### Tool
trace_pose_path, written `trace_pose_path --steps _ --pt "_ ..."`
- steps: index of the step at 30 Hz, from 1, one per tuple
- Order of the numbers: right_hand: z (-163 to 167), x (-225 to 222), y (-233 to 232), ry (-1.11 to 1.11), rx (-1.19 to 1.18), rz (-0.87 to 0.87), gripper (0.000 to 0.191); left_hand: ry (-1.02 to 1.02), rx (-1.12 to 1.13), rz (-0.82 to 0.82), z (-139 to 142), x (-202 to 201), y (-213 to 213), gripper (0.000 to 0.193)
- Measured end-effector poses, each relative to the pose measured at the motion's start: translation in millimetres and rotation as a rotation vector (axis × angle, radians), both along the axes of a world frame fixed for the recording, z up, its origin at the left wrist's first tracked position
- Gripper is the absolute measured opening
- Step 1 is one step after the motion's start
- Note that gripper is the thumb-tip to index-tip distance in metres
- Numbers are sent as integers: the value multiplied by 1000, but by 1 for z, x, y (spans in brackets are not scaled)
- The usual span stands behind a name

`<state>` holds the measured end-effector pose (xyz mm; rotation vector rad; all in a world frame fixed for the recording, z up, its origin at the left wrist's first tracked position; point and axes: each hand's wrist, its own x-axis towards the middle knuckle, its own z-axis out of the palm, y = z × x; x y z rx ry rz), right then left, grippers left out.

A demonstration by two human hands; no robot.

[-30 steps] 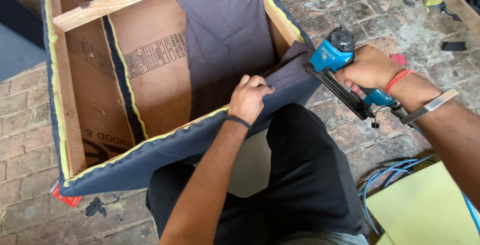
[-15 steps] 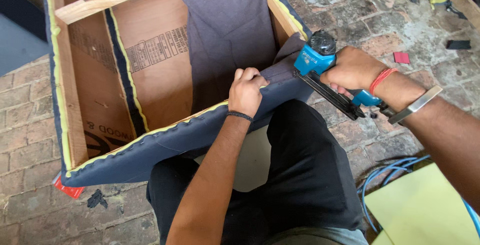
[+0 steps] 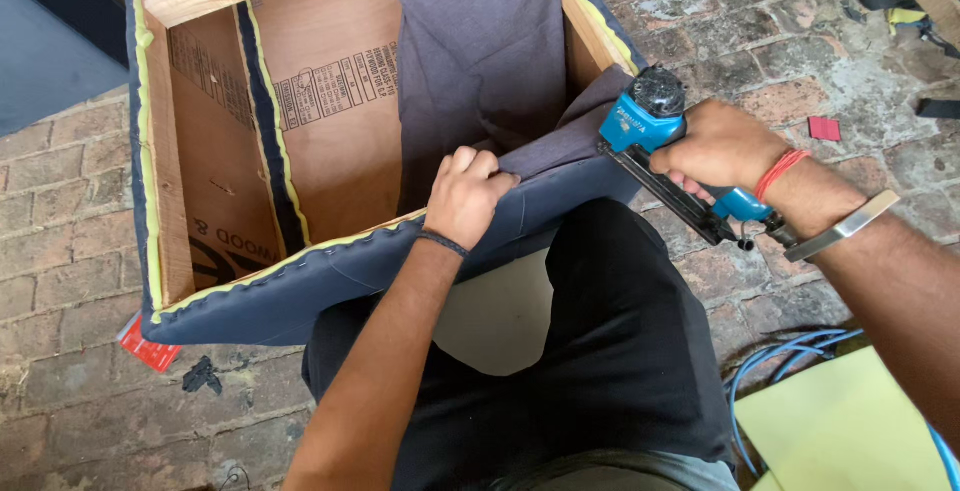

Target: The person staples a grey fabric cover onto a rectangular wooden frame using a pneumatic staple gun. They pull the fabric taut and secure it along the edges, working around the perimeter of the frame.

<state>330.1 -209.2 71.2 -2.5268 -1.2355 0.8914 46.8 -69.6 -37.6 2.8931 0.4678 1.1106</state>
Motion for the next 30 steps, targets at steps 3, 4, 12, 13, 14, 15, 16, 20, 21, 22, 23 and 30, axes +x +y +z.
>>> trace_pose_path --steps 3,4,12,13,14,15,16,20,21,22,23,30 --pt "2 -12 2 90 56 17 27 -18 31 -6 -1 -6 6 17" --pt "3 -16 3 65 46 28 27 -20 30 -8 -2 -8 7 17" --pt "13 -32 15 -49 -49 79 27 -63 -101 71 -8 -16 5 22" --pt "13 -31 15 -25 -48 57 28 -50 -87 106 -7 -15 5 23" --pt "12 -31 15 -1 -44 39 29 -37 -70 143 -5 -15 5 24" --pt "11 -31 15 23 -36 22 30 -25 -50 182 -2 -14 6 25" --pt "9 -30 16 5 -24 36 30 10 -10 195 1 -13 6 21" --pt "-2 -27 14 16 5 18 27 126 -72 198 19 -12 10 14" --pt "-4 -26 14 35 23 1 26 143 -128 194 25 -15 13 14" --pt "-5 -24 15 20 20 18 26 169 -297 152 31 -18 17 13" --pt "-6 -22 16 7 17 33 27 195 -467 108 37 -23 21 14" --pt "-5 -18 20 120 28 -34 24 139 -936 -198 57 -53 37 18"
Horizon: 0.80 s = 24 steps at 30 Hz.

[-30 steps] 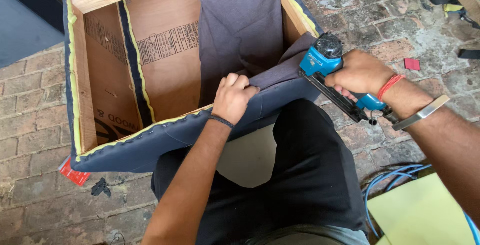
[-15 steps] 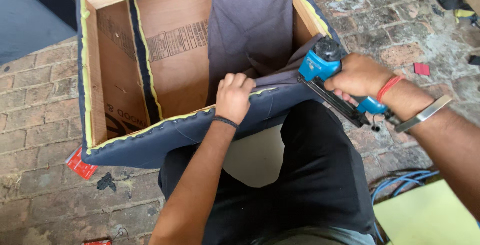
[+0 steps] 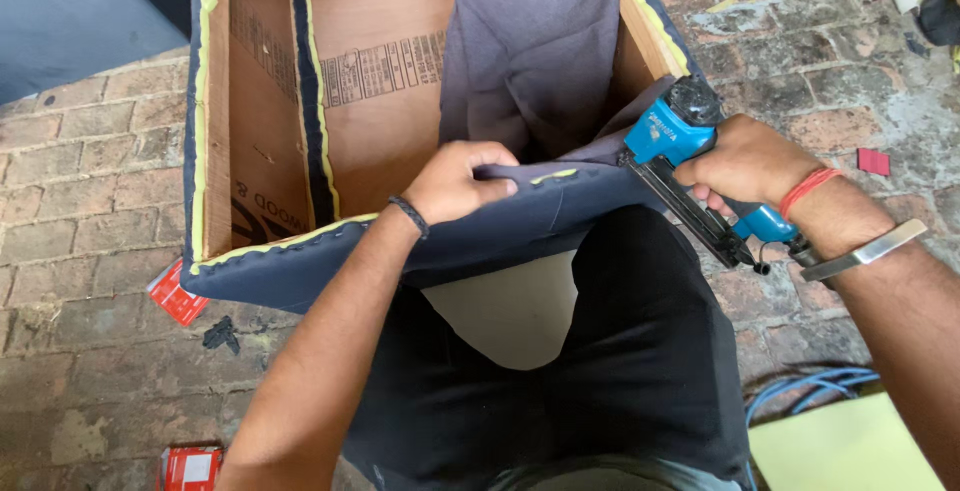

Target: The person staples a grey fabric cover onto a rectangular wooden frame using a pneumatic staple gun. They pull the fabric taut and secure it along the edges, working around the perimeter of the frame.

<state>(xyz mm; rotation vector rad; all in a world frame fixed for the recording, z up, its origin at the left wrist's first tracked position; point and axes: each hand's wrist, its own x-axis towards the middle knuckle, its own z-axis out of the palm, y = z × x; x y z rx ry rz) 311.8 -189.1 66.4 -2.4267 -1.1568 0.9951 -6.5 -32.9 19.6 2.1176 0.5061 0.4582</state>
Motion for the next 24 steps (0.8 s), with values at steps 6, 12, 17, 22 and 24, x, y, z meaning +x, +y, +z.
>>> trace_pose_path --steps 6,12,17,22,24 --pt "2 -1 -2 -1 -13 -23 22 -4 735 82 -10 -29 1 33" --pt "6 -8 -5 167 90 -61 18 -37 502 94 -39 -44 -3 42" --pt "6 -25 4 248 85 -101 13 -104 343 116 -51 -47 4 40" --pt "5 -32 12 73 18 33 19 -82 392 132 -57 -47 4 38" --pt "6 -35 14 -21 -14 75 23 -67 404 140 -58 -47 4 37"
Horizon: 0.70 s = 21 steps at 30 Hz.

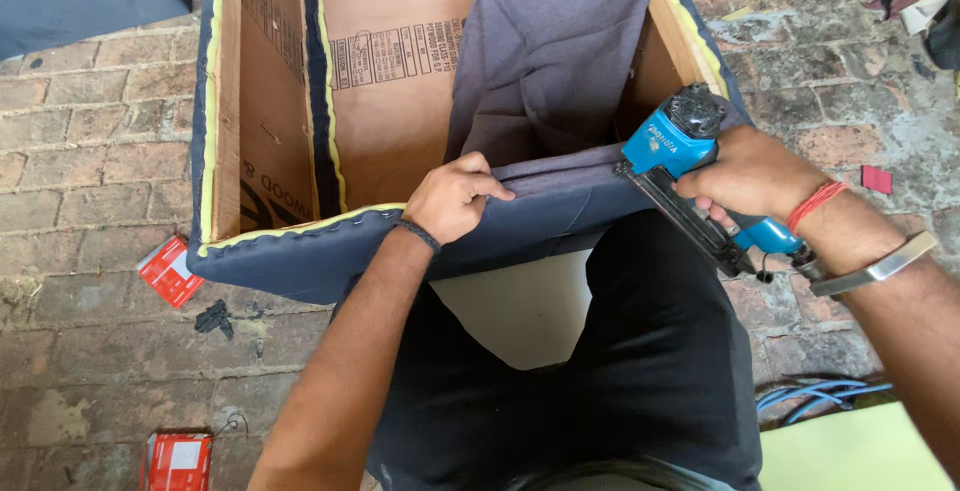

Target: The person staples a grey fabric cover onto a rectangular wooden frame using a pneumatic staple gun. They pull the fabric taut and secure it along the edges, working around the perimeter of the frame.

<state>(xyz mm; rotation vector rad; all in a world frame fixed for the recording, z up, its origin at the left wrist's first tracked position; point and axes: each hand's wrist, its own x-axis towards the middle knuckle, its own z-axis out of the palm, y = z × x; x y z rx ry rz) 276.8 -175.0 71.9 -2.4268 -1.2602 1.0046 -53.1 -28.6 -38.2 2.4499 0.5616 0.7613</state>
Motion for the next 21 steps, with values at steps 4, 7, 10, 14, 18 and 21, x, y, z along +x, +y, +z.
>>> trace_pose_path --steps 4,7,10,14,18,21 --pt "5 -11 5 -69 -11 74 26 -22 45 22 0 -2 -1 36" --pt "8 -22 6 97 39 -50 18 -31 19 63 1 -4 -2 35" --pt "1 -39 8 138 44 -44 20 -33 22 81 -1 -4 -4 33" --pt "-4 -53 12 26 23 67 26 -37 31 92 -2 -2 -5 33" --pt "7 -56 18 31 17 95 22 -55 35 113 -1 -1 -5 32" --pt "12 -66 21 161 33 9 19 -56 33 103 0 -2 -6 31"
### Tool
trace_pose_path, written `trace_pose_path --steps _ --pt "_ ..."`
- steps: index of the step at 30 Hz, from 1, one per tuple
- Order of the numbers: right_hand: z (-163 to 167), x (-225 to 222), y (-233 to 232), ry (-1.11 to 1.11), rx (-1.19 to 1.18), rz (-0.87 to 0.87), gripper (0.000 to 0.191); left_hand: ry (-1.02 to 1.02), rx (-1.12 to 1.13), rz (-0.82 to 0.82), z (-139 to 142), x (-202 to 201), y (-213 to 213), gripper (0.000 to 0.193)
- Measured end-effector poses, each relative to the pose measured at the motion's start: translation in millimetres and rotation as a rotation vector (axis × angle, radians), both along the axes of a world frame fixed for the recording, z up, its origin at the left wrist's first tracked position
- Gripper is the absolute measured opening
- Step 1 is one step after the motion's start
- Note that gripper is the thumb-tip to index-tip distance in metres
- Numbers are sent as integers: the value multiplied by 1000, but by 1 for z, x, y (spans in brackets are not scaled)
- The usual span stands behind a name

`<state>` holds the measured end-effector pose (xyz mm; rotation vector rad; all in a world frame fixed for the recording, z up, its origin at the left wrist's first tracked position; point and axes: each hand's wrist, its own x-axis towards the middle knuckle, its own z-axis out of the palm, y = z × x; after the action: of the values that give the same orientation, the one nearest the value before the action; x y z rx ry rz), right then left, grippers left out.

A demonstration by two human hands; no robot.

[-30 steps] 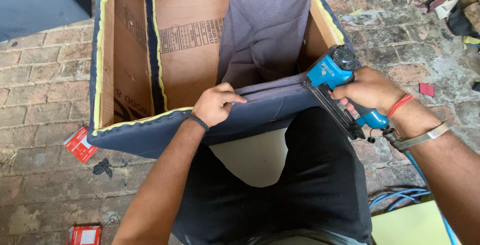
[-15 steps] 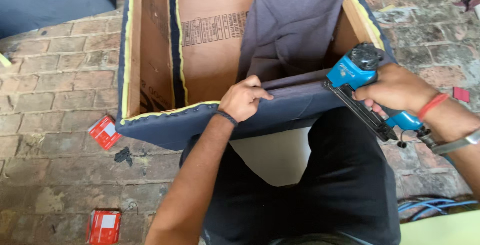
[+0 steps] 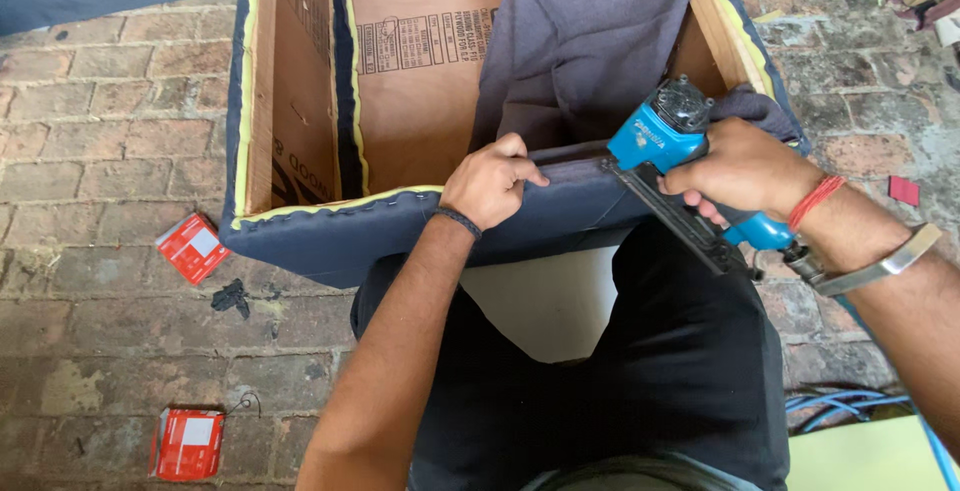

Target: The person staples a grey fabric cover onto a rectangular wooden frame using a pneumatic staple gun. They pull the fabric taut and secure it along the edges, working around the perimeter of the frame.

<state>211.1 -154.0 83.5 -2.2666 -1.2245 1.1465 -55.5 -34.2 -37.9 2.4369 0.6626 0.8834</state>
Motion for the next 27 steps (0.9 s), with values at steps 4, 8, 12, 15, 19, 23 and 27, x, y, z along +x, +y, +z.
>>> trace_pose_path --steps 4,8,12,15,19,23,27 --pt "-5 -24 6 -21 -6 61 24 -33 -7 7 -2 -1 -2 29" --pt "-1 -34 11 -129 -15 161 27 -127 66 44 -3 -6 2 20" --pt "1 -35 13 -136 -40 139 24 36 486 93 8 -26 14 25" --pt "-3 -35 14 -89 -21 117 19 103 616 262 28 -54 29 32" --pt "-9 -32 14 -75 -29 115 22 41 597 202 49 -99 28 36" --pt "-9 -30 15 -5 -5 79 20 26 602 81 46 -132 10 24" --pt "-8 -39 18 77 0 27 18 63 533 61 25 -149 7 16"
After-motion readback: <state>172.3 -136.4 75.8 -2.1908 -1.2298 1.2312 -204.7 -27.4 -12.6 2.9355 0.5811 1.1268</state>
